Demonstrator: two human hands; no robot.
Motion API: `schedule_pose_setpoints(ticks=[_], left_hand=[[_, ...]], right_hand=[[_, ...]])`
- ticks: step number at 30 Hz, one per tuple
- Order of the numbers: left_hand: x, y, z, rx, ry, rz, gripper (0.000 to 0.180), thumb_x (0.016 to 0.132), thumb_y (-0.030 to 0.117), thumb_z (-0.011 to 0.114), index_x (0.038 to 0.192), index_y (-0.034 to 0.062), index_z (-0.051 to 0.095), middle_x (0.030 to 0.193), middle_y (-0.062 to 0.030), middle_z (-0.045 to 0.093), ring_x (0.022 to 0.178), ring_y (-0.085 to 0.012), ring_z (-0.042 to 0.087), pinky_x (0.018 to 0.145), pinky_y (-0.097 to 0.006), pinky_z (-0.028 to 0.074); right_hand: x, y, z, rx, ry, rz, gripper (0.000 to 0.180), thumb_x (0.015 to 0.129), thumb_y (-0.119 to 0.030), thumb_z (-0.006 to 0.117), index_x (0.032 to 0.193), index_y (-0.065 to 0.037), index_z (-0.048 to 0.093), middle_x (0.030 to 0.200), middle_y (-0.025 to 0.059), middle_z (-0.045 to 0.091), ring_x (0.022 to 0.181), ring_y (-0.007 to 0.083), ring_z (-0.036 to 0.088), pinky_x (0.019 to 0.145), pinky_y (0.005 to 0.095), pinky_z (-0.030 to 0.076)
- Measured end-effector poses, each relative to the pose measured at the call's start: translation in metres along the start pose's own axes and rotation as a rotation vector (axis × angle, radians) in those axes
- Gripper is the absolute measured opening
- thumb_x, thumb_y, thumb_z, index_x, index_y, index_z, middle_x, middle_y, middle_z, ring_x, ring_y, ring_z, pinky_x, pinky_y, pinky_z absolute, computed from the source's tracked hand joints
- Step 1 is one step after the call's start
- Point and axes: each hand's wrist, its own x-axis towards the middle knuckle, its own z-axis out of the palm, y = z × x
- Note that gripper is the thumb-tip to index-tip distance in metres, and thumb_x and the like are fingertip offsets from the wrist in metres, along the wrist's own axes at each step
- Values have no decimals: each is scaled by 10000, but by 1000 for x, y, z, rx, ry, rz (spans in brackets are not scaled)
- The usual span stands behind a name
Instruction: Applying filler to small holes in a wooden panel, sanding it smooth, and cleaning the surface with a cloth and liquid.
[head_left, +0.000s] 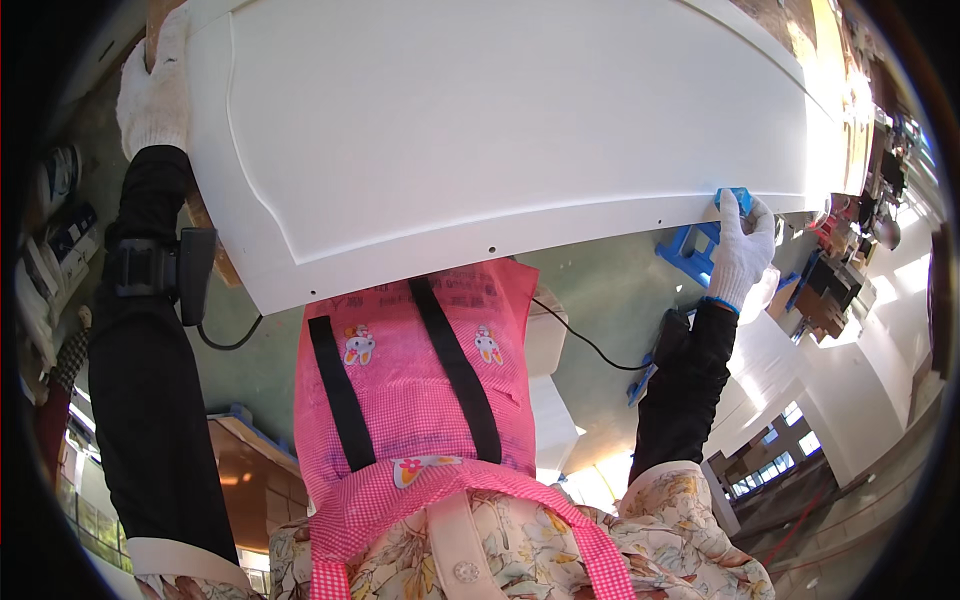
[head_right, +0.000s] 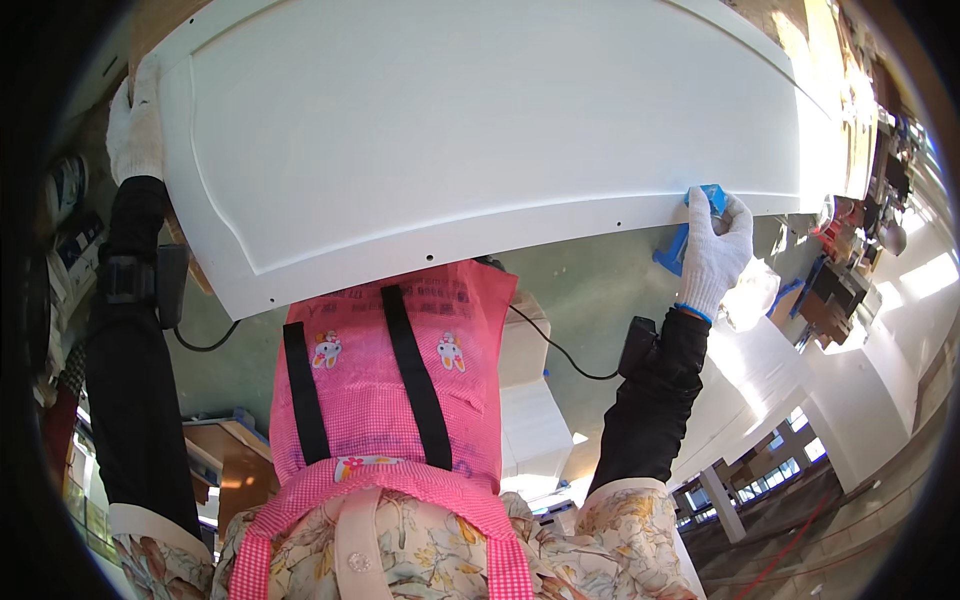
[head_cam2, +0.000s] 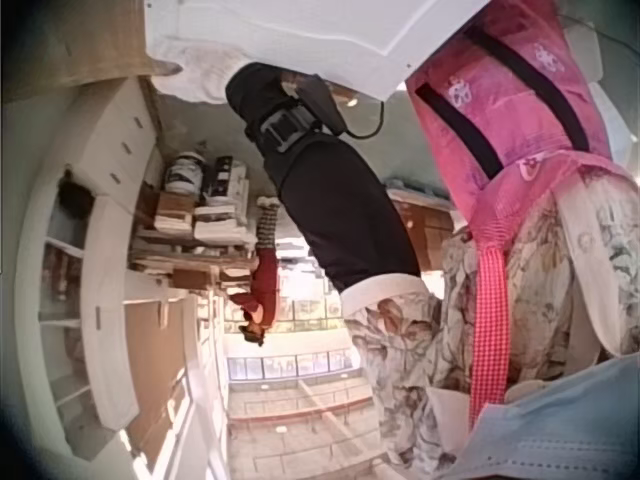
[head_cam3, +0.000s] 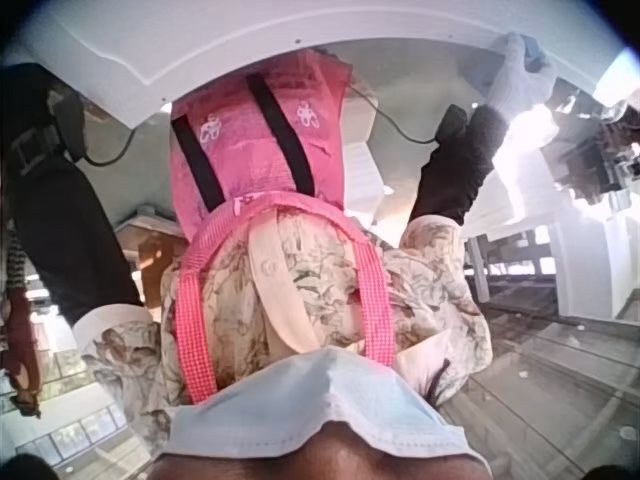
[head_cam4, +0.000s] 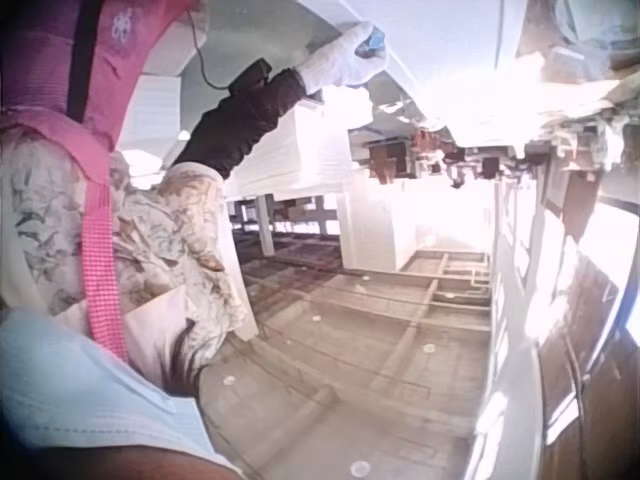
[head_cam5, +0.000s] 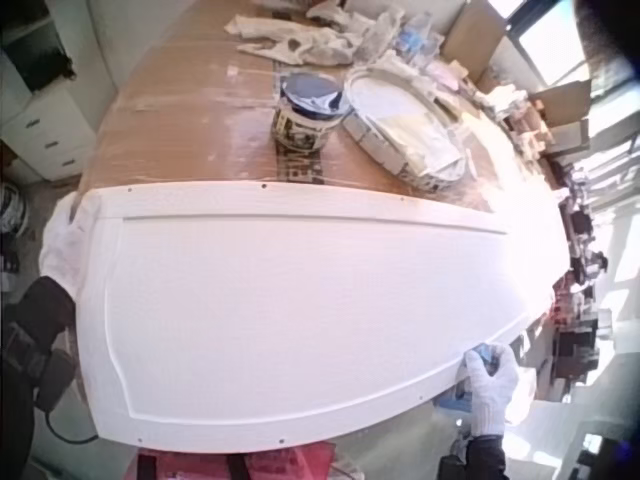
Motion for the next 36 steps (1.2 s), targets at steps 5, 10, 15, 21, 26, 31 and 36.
schedule_pose_setpoints(ticks=[5, 10, 15, 21, 26, 31, 36], left_hand=[[-2, 3, 1, 5, 12, 5, 889, 893, 705, 587, 1458, 21, 537, 1446, -158, 585, 1322, -280, 553, 1129, -364, 386], [1, -1, -2, 7, -16, 3, 878, 883, 726, 584, 1443, 49, 563, 1428, -157, 597, 1293, -279, 574, 1108, -373, 405], [0, -1, 1, -25, -18, -25, 880, 879, 739, 575, 1424, 47, 579, 1381, -150, 633, 1261, -286, 596, 1098, -372, 416], [-5, 4, 6, 17, 28, 16, 868, 883, 730, 561, 1421, 50, 577, 1348, -154, 653, 1230, -302, 616, 1069, -382, 442], [-12, 13, 2, 83, -6, 52, 843, 885, 737, 545, 1415, 83, 586, 1344, -175, 647, 1241, -341, 610, 1065, -422, 445], [-29, 27, 4, -1, 108, -1, 714, 945, 567, 630, 1386, 10, 560, 1335, -250, 628, 1260, -377, 593, 1063, -414, 450], [-24, 27, 3, -26, 15, -2, 768, 910, 665, 588, 1408, 80, 576, 1352, -210, 632, 1262, -364, 595, 1075, -429, 441]], right_hand=[[-23, -17, 9, 137, -68, -47, 359, 865, -254, 839, 1092, -28, 676, 876, -6, 660, 746, 55, 561, 704, 222, 484], [-102, -64, 29, 277, -287, -112, 313, 837, -114, 839, 1076, -27, 657, 893, -13, 659, 771, 52, 582, 715, 216, 491], [-183, -124, 59, 322, -441, -377, 412, 743, -73, 874, 1085, -44, 645, 960, 45, 627, 749, 108, 602, 674, 251, 517], [-224, -174, 57, 676, -930, -329, 487, 739, -97, 877, 1159, -51, 636, 1034, 60, 626, 865, 144, 659, 737, 287, 549], [-233, -176, 59, 831, -1428, -119, 411, 844, -82, 763, 1217, -27, 599, 1192, 85, 638, 1029, 155, 633, 948, 325, 502], [-245, -184, 85, 1048, -1673, 181, 374, 926, -177, 718, 1220, 25, 603, 1120, 85, 650, 1025, 135, 642, 930, 308, 533], [-224, -170, 87, 1239, -1572, 377, 405, 948, -157, 680, 1263, 78, 581, 1185, 148, 658, 1118, 197, 654, 971, 334, 530]])
